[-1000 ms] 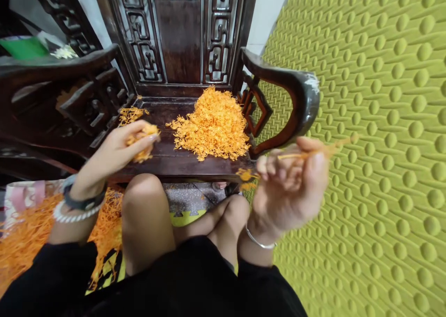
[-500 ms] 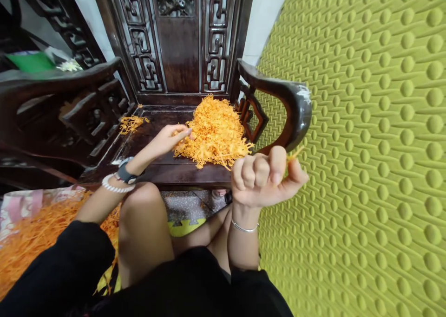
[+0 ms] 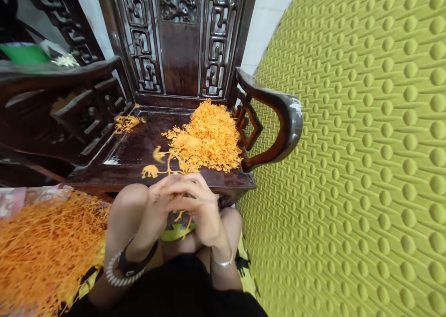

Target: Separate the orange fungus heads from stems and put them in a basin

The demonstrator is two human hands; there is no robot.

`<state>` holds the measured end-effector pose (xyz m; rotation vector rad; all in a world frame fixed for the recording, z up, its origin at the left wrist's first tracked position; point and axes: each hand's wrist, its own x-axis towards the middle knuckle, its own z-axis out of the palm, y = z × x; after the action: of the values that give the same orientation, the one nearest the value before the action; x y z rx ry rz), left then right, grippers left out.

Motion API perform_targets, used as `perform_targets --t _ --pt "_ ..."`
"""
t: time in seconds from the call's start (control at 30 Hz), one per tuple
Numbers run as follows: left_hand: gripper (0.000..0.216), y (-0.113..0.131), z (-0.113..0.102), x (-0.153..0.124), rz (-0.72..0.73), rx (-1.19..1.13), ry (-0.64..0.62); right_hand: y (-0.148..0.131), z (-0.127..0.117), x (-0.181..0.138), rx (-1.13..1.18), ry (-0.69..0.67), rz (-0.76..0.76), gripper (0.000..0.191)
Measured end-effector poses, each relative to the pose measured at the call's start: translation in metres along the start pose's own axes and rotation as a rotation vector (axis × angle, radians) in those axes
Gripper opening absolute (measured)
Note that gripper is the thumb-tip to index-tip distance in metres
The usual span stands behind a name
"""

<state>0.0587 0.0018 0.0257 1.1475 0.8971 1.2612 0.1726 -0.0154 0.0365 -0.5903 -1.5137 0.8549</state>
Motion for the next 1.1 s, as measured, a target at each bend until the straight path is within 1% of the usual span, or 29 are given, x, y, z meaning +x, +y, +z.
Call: perform_targets --t 0.03,0.07,0.13,0.17,0.2,0.23,0.3,0.33,0.37,0.4,0.43,0.5,0.57,0.6,0.67,0.77,0.8,0.87,0.93,0.97,1.03,1.1 --pt "0.038 -0.001 -0.003 0.003 -0.001 0.01 0.021 0.001 -0.002 -0.008 -0.117 0.06 0.073 0.055" --pt "0.037 -0.001 -0.007 0.005 0.0 0.031 0.027 0.004 -0.005 -0.014 -0.167 0.114 0.114 0.051" --pt "0.038 0.0 -0.015 0.006 0.008 0.086 -0.001 0.015 -0.01 -0.022 -0.13 0.248 0.168 0.041" --pt "0.039 0.001 -0.018 0.005 0.02 0.114 -0.01 0.022 -0.012 -0.023 -0.088 0.286 0.209 0.031" --pt "0.04 0.001 -0.02 0.003 0.034 0.142 -0.017 0.028 -0.013 -0.022 -0.047 0.282 0.263 0.021" --pt "0.042 0.002 -0.021 0.002 0.044 0.167 -0.029 0.033 -0.014 -0.02 0.003 0.237 0.324 0.029" --pt "0.045 0.0 -0.024 -0.003 0.035 0.205 -0.073 0.042 -0.012 -0.011 0.153 0.072 0.447 0.064" --pt "0.046 -0.003 -0.025 -0.005 0.023 0.214 -0.103 0.045 -0.009 -0.006 0.243 -0.017 0.502 0.073" --pt "0.047 -0.006 -0.026 -0.007 0.008 0.214 -0.133 0.047 -0.006 0.0 0.33 -0.088 0.557 0.074" --pt "0.047 -0.011 -0.027 -0.009 -0.012 0.21 -0.156 0.048 -0.001 0.005 0.407 -0.135 0.609 0.07" --pt "0.047 -0.016 -0.028 -0.012 -0.026 0.202 -0.158 0.05 0.004 0.011 0.466 -0.154 0.653 0.061" --pt "0.049 -0.025 -0.031 -0.016 -0.048 0.193 -0.134 0.053 0.014 0.02 0.518 -0.112 0.701 0.042" --pt "0.052 -0.032 -0.032 -0.019 -0.07 0.201 -0.123 0.056 0.024 0.027 0.486 -0.012 0.694 0.03" --pt "0.053 -0.034 -0.032 -0.021 -0.072 0.212 -0.12 0.058 0.027 0.029 0.437 0.049 0.66 0.03" --pt "0.056 -0.035 -0.031 -0.024 -0.073 0.234 -0.097 0.062 0.031 0.032 0.262 0.182 0.539 0.035" --pt "0.059 -0.029 -0.028 -0.027 -0.077 0.228 -0.037 0.066 0.032 0.039 -0.056 0.36 0.335 0.051" --pt "0.06 -0.026 -0.027 -0.028 -0.092 0.21 -0.032 0.065 0.031 0.043 -0.109 0.401 0.302 0.056" --pt "0.061 -0.019 -0.027 -0.029 -0.125 0.15 -0.052 0.062 0.031 0.051 -0.118 0.459 0.286 0.062" --pt "0.061 -0.013 -0.028 -0.029 -0.157 0.08 -0.076 0.054 0.036 0.06 -0.05 0.481 0.289 0.063" --pt "0.06 -0.009 -0.029 -0.029 -0.168 0.05 -0.089 0.049 0.039 0.064 -0.012 0.472 0.298 0.063" --pt "0.058 -0.003 -0.031 -0.029 -0.18 0.008 -0.118 0.039 0.044 0.072 0.047 0.406 0.332 0.064" --pt "0.055 0.002 -0.035 -0.032 -0.176 -0.029 -0.146 0.031 0.041 0.084 0.069 0.33 0.364 0.065"
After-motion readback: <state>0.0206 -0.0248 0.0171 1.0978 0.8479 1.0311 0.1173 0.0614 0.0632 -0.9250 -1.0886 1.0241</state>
